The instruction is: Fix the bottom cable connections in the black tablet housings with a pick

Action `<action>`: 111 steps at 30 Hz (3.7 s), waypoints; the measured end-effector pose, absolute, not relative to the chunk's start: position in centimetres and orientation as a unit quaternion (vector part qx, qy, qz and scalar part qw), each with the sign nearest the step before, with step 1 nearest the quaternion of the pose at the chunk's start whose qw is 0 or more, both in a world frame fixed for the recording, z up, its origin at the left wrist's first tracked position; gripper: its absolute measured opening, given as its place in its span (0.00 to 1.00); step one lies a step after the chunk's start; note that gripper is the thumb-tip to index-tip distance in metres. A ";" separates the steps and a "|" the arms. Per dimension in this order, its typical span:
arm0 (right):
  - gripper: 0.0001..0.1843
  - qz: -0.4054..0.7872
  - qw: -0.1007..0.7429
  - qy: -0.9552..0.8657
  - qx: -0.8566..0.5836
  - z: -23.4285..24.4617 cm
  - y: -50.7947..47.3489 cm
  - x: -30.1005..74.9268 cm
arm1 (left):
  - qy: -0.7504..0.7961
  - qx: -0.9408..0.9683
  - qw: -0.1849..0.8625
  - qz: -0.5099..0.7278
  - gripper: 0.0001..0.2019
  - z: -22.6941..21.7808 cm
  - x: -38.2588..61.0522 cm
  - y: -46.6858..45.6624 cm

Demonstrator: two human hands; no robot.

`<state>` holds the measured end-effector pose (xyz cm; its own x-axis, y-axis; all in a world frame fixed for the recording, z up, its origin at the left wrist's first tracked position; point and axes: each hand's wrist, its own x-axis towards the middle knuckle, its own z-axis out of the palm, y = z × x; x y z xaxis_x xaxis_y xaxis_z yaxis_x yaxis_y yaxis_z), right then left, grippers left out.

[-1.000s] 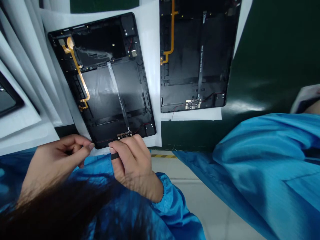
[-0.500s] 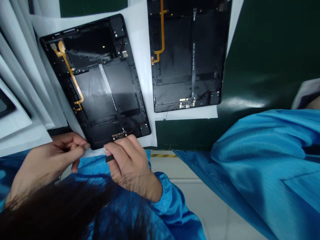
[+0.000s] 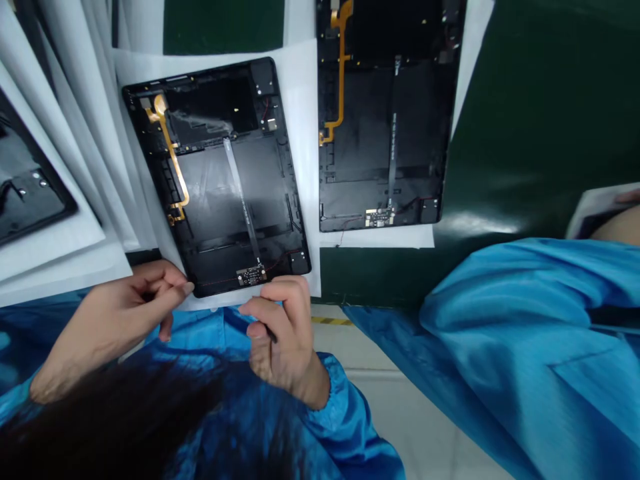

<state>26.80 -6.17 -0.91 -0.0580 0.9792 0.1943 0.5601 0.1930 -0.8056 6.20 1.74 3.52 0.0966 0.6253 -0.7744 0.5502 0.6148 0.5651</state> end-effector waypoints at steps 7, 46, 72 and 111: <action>0.18 0.267 0.431 -0.682 -0.527 0.3 -4.7 25.8 | 0.680 0.450 0.578 0.024 0.21 3.1 6.7 1.2; 0.07 0.139 0.143 -0.786 -0.584 1.5 -1.0 24.4 | 0.267 0.959 -0.044 0.079 0.21 -2.5 1.5 0.2; 0.05 0.271 0.193 -0.694 -0.638 2.3 -0.6 24.6 | 0.225 0.968 -0.055 -0.094 0.29 -1.8 2.3 1.0; 0.11 0.181 0.174 -0.840 -0.480 2.3 -0.8 27.1 | 0.280 0.951 -0.101 0.086 0.27 -2.2 2.7 1.0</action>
